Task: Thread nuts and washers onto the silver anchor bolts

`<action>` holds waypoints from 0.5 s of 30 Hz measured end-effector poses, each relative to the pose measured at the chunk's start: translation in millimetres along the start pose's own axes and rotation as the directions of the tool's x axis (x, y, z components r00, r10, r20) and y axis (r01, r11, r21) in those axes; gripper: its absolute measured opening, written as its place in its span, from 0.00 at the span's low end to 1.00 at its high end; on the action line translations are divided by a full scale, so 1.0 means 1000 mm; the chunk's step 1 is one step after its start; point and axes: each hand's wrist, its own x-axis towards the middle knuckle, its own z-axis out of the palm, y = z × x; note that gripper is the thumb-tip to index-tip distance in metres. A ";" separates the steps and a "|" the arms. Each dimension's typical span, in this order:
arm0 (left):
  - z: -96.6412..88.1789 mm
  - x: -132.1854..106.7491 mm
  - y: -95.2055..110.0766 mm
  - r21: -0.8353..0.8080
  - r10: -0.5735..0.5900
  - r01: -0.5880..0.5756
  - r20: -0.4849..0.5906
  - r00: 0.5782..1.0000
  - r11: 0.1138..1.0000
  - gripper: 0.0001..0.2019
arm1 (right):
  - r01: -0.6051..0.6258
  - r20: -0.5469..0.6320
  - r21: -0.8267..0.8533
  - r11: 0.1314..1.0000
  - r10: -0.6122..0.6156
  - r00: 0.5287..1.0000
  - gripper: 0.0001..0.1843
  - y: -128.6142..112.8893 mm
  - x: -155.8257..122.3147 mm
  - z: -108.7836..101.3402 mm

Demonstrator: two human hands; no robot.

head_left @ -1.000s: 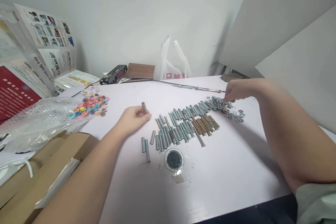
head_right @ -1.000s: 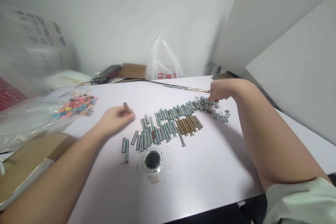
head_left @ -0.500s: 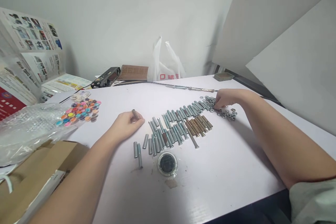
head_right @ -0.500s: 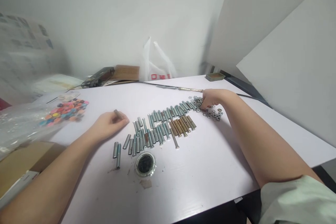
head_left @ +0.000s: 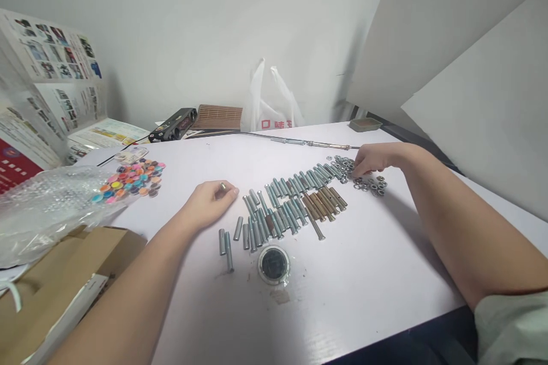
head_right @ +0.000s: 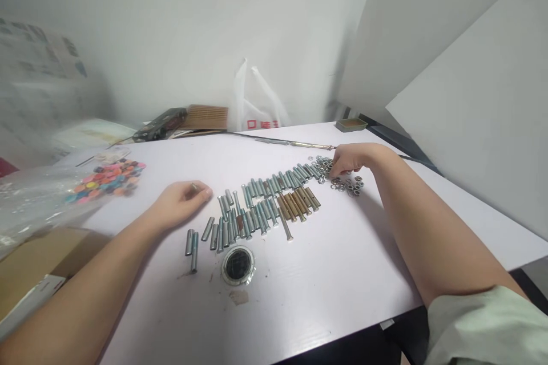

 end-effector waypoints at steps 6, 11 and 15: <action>0.001 0.002 -0.002 -0.006 -0.013 0.013 0.006 1.000 1.000 0.19 | 0.041 -0.033 0.292 0.955 -0.033 0.999 0.05 0.001 -0.016 -0.016; 0.001 0.002 -0.003 -0.008 -0.048 0.048 0.011 0.999 0.999 0.20 | 0.221 -0.284 0.769 0.599 0.011 0.959 0.10 0.028 -0.023 -0.010; 0.002 0.001 -0.003 -0.012 -0.056 0.056 0.007 0.998 0.998 0.20 | 0.180 -0.268 0.800 0.573 0.073 0.961 0.14 0.056 -0.021 0.001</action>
